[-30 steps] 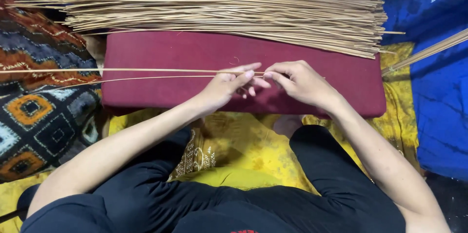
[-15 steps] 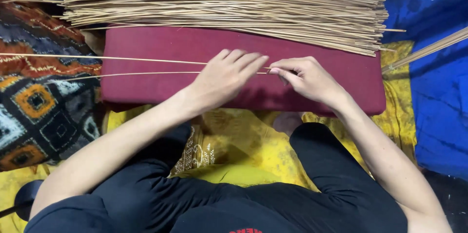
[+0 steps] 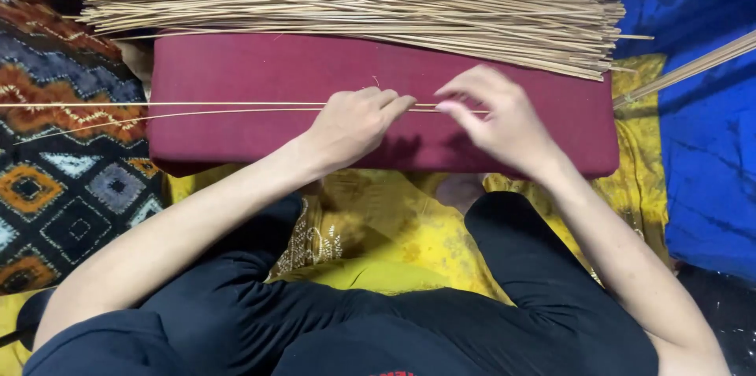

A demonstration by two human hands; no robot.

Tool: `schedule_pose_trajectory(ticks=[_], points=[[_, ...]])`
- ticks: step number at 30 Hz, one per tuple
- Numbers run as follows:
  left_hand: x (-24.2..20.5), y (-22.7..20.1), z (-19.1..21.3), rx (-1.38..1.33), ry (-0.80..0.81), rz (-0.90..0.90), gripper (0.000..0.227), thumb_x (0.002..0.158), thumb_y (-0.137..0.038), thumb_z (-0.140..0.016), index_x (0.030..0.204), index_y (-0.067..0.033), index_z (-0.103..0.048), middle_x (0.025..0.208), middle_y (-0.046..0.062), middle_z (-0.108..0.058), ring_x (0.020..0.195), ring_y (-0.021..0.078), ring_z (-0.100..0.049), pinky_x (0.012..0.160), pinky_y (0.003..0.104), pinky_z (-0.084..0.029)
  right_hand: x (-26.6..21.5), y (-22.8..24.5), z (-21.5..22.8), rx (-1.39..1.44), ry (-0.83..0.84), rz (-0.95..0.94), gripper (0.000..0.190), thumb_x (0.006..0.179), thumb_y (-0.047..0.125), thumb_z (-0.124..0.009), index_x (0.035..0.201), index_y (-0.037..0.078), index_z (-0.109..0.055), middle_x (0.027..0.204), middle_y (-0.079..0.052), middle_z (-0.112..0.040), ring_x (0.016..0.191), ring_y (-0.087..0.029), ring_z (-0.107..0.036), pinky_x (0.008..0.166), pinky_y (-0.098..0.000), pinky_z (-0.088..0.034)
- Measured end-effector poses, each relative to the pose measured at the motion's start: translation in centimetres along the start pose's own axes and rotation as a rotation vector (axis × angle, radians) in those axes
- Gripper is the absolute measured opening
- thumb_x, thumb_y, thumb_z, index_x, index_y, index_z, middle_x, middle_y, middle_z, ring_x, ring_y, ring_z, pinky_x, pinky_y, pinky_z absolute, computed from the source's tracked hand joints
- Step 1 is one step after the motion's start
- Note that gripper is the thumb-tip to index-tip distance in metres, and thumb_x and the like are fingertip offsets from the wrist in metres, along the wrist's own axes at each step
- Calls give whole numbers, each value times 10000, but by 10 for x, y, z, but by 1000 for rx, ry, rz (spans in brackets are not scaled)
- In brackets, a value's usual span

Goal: Bundling thin wooden sticks together using a thin tie or string.

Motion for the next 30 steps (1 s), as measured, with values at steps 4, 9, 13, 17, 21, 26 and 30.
schedule_pose_trajectory(ticks=[4,9,13,17,21,26,30], points=[[-6,3,-16,-13,6,-20,272,956,-40,-591,1192,-151,-668,884,-23,-623,804,165,-648,632,264,-536,-12,-21,-7,-101,60,5,75,954,72,-786,1027,73,-770,973,-113,-728,904,-333,-704,821,-446,-552],[-9,16,-21,-85,53,63,295,934,-8,-580,1181,-131,-683,892,-8,-656,823,187,-673,639,290,-548,-20,-41,8,-179,18,-50,145,997,114,-761,1142,101,-764,1104,-100,-724,1021,-341,-682,925,-466,-529],[2,-5,-21,-136,17,15,302,926,-9,-576,1186,-127,-672,919,17,-658,859,212,-673,661,314,-559,-15,-14,-9,-222,59,71,161,952,126,-784,1111,110,-770,1116,-81,-734,1033,-320,-689,907,-455,-535],[-3,13,-36,-117,47,52,326,912,-6,-578,1200,-125,-674,947,25,-675,876,222,-671,682,324,-563,-31,-64,7,-271,68,0,119,983,66,-750,1074,135,-784,1034,-74,-755,991,-332,-696,877,-453,-510],[-10,25,-47,-67,95,98,316,904,-27,-577,1167,-155,-698,913,-13,-681,849,192,-678,665,306,-555,-48,-81,17,-404,49,-73,92,1010,146,-769,1097,170,-788,1044,-25,-763,1008,-282,-700,889,-420,-496],[0,5,-57,-212,127,118,251,945,-50,-577,1132,-155,-707,1001,22,-642,874,232,-666,659,350,-574,-34,-42,-16,-431,70,6,119,963,171,-774,1082,172,-778,1019,-7,-751,967,-251,-698,855,-392,-521],[4,12,-73,-310,214,196,178,1001,-62,-576,1069,-118,-730,965,52,-609,835,238,-671,642,348,-582,-37,-64,-18,-300,87,-69,81,975,85,-745,1048,107,-771,999,-56,-720,948,-287,-692,820,-400,-555]])
Point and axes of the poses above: each hand's wrist, its own x-axis towards the middle knuckle, its own z-axis out of the back of the hand, y = z × x, the point moved 7 cm from there along x, towards the middle knuckle
